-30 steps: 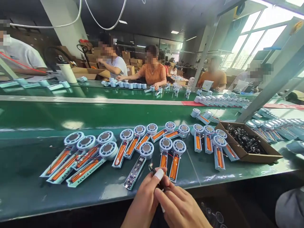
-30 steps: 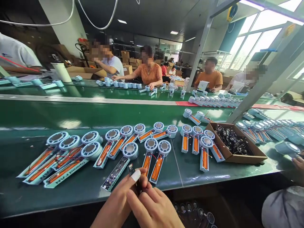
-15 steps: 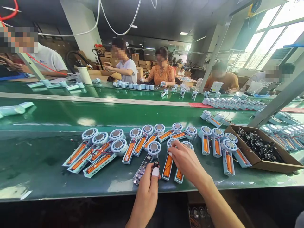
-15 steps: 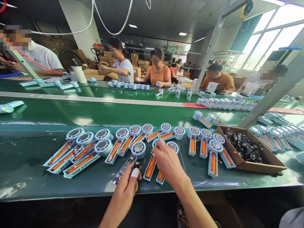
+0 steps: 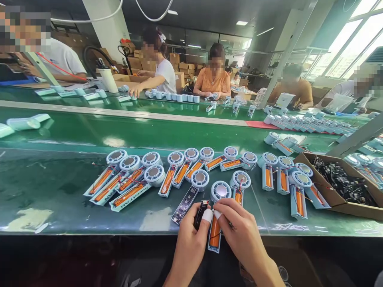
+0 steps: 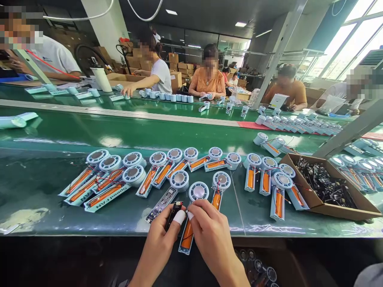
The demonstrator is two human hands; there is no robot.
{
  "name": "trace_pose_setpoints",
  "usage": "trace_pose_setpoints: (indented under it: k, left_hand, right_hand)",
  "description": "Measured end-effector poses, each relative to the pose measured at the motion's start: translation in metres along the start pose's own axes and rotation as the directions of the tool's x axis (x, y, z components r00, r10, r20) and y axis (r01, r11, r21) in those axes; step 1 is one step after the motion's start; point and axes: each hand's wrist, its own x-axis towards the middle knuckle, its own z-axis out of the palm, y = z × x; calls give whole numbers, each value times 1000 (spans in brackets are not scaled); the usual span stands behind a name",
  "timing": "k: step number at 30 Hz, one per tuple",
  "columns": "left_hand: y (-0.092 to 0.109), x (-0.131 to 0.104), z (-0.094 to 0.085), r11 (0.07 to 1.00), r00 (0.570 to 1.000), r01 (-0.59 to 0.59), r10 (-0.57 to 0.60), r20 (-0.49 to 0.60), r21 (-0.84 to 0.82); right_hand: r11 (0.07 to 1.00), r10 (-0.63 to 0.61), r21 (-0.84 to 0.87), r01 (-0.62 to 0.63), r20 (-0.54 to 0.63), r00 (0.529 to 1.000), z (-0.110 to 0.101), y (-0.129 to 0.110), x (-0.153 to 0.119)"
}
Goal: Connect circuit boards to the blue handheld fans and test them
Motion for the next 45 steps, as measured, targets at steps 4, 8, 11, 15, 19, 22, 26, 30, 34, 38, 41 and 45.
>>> trace_pose_setpoints:
  k: [4,8,11,15,19,22,26,30,34,38,41,45]
  left_hand:
    - [4,4,-4,998,999,-12,9,50,55]
    - [6,4,-7,994,999,4,-8,40,110]
    - [6,3,-8,991,1000,-5,1,24,136]
    - [6,1,-5,983,997,-70,76,-27,167]
    - [-1,-2,-3,956,978,-199,209,-21,216]
    - [-5,0,-3,927,953,-293,301,-1,236]
    - [1,4,-6,947,969,-246,243,37,206]
    - [9,3,-9,986,998,-41,32,62,162]
    - [4,-5,-12,991,996,73,-78,41,108]
    - [2,-6,-15,982,993,41,-61,102,187]
    - [4,-3,-16,949,987,-39,-13,160,314]
    - [7,-1,-16,916,980,-98,22,196,388]
  right_hand:
    - [999,-27,-35,27,-4,1000,2,2,-2]
    - [999,-18,-38,21,82,996,-2,2,-3]
    - [1000,19,-3,-19,161,987,-6,2,-2]
    - [992,98,60,-110,188,977,-9,1,1]
    - [983,165,37,-178,236,958,-12,-3,8]
    - [971,200,69,-229,286,937,-16,-6,14]
    - [921,267,213,-327,266,926,-17,-7,19]
    - [907,312,225,-356,209,927,-14,-6,21]
    - [951,240,159,-266,165,957,-12,-5,19]
    - [992,114,31,-122,187,976,-14,-3,17]
    - [997,28,-75,-10,247,969,-17,-2,19]
    - [984,-13,-160,71,337,941,-22,-2,24]
